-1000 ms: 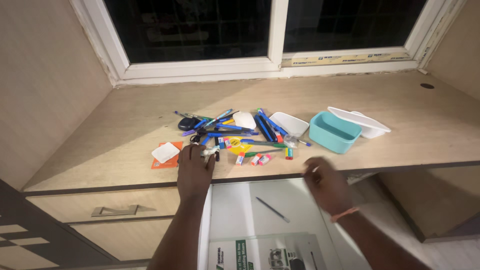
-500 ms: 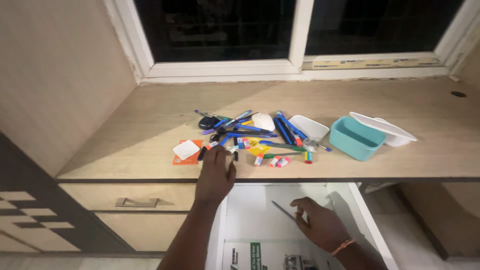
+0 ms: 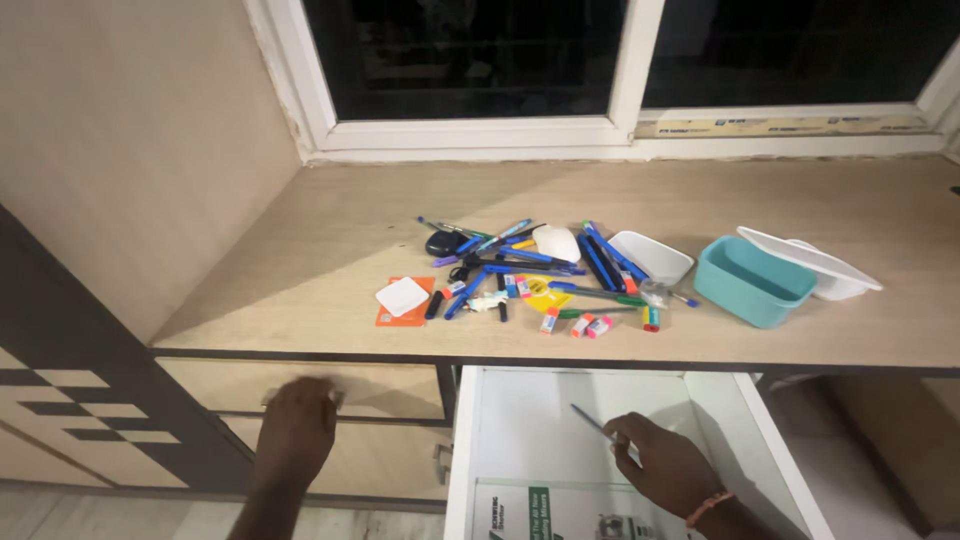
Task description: The person sorts stationery and office supplies by picking up pens, pencils, and books from a countertop and placing them into open desk drawers.
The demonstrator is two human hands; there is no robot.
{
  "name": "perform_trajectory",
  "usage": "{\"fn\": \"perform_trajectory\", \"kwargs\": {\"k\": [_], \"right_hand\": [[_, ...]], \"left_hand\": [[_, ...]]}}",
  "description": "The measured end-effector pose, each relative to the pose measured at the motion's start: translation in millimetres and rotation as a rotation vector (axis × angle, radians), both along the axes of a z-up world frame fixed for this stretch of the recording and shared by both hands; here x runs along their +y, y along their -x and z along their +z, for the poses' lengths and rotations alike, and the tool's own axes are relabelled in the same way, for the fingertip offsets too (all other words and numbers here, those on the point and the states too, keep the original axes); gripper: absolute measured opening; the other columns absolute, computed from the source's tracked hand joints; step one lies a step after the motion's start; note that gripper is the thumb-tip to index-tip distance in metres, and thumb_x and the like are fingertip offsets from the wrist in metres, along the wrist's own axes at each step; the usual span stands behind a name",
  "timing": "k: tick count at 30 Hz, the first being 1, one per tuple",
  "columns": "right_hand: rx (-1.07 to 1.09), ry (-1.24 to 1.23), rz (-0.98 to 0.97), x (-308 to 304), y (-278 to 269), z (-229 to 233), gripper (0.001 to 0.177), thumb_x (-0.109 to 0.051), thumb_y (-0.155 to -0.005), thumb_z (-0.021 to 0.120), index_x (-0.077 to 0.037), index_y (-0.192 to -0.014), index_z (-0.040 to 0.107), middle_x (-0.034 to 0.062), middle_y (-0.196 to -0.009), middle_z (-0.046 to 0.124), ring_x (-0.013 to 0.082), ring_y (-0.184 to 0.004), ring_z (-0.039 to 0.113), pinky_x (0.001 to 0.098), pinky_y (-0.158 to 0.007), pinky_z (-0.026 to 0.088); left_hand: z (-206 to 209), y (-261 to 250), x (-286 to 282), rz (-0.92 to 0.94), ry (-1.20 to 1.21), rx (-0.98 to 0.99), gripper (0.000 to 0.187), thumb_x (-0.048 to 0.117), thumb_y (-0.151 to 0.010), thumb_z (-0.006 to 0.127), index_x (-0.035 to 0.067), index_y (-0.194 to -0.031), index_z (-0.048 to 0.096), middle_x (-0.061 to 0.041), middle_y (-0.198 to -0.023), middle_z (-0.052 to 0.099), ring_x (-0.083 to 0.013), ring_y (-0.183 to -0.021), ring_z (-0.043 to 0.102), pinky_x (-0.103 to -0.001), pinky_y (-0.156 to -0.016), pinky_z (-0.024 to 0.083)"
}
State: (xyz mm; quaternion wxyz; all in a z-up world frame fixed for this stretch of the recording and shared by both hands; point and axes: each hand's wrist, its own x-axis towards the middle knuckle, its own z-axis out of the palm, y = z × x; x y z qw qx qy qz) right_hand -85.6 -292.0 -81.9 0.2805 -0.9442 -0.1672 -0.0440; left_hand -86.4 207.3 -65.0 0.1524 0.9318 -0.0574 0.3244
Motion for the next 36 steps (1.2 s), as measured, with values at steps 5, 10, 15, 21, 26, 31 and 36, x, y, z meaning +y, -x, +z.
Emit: {"fn": "perform_trajectory", "kwargs": {"k": [5,10,15,21,26,31,36], "right_hand": [[0.015,0.018,-0.001,0.0,0.4,0.9,0.025,-0.021,-0.086,0.070,-0.019,-0.111,0.067,0.0035,-0.103,0.075,0.0319,-0.090,0.074,0.0439,-0.076,0.058],[0.090,0.057,-0.068,-3.8,-1.4,-3.2,0.025,-0.026,-0.088,0.068,-0.022,-0.113,0.069,0.0024,-0.101,0.077,0.0283,-0.092,0.076,0.0414,-0.080,0.060],[0.003,0.071,0.011,-10.1,-15.1,-19.1,0.029,-0.027,-0.085,0.068,-0.023,-0.113,0.070,0.0028,-0.100,0.076,0.0277,-0.095,0.075,0.0404,-0.082,0.060],[-0.144,0.118,0.056,-17.9,-18.5,-46.9,0.019,-0.029,-0.088,0.067,-0.022,-0.103,0.073,0.0038,-0.104,0.074,0.0286,-0.094,0.073,0.0389,-0.084,0.059],[-0.082,0.067,0.092,-14.3,-14.1,-27.2,0.016,-0.025,-0.085,0.068,-0.019,-0.099,0.074,0.0036,-0.101,0.075,0.0276,-0.093,0.074,0.0395,-0.081,0.058],[0.073,0.066,-0.054,-4.7,3.4,-1.1,0.016,-0.029,-0.090,0.072,-0.020,-0.103,0.074,0.0011,-0.100,0.076,0.0258,-0.079,0.074,0.0383,-0.080,0.060],[-0.009,0.048,0.001,-6.1,12.7,10.0,0.017,-0.025,-0.087,0.070,-0.019,-0.102,0.074,0.0018,-0.097,0.075,0.0255,-0.077,0.072,0.0391,-0.075,0.058]], "left_hand": [[-19.7,2.6,4.7,0.132,0.065,0.250,0.016,0.015,-0.091,0.061,0.009,-0.105,0.063,-0.021,-0.089,0.070,-0.0407,-0.091,0.068,-0.053,-0.082,0.053],[-30.7,5.4,8.0,0.240,0.092,0.273,0.015,0.023,-0.095,0.059,0.011,-0.102,0.063,-0.018,-0.079,0.071,-0.0386,-0.081,0.071,-0.053,-0.074,0.056],[19.2,44.4,7.9,0.296,-0.068,0.363,0.016,0.035,-0.080,0.071,0.021,-0.086,0.075,-0.014,-0.070,0.072,-0.0389,-0.068,0.071,-0.054,-0.064,0.055],[91.7,97.0,-9.5,0.314,-0.008,0.146,0.026,0.039,-0.089,0.066,0.015,-0.081,0.072,-0.011,-0.070,0.071,-0.0336,-0.068,0.071,-0.048,-0.062,0.056],[96.9,102.2,-7.4,0.208,0.001,0.407,0.031,0.045,-0.086,0.067,0.016,-0.080,0.077,-0.009,-0.076,0.073,-0.0355,-0.075,0.070,-0.050,-0.067,0.056],[81.5,110.1,7.2,0.193,-0.122,0.693,0.039,0.049,-0.089,0.063,0.014,-0.082,0.078,-0.011,-0.078,0.076,-0.0318,-0.077,0.071,-0.048,-0.072,0.057],[89.5,120.1,19.3,0.373,0.375,1.320,0.049,0.044,-0.095,0.071,-0.003,-0.081,0.073,-0.019,-0.070,0.073,-0.0264,-0.061,0.071,-0.041,-0.064,0.058]]}}
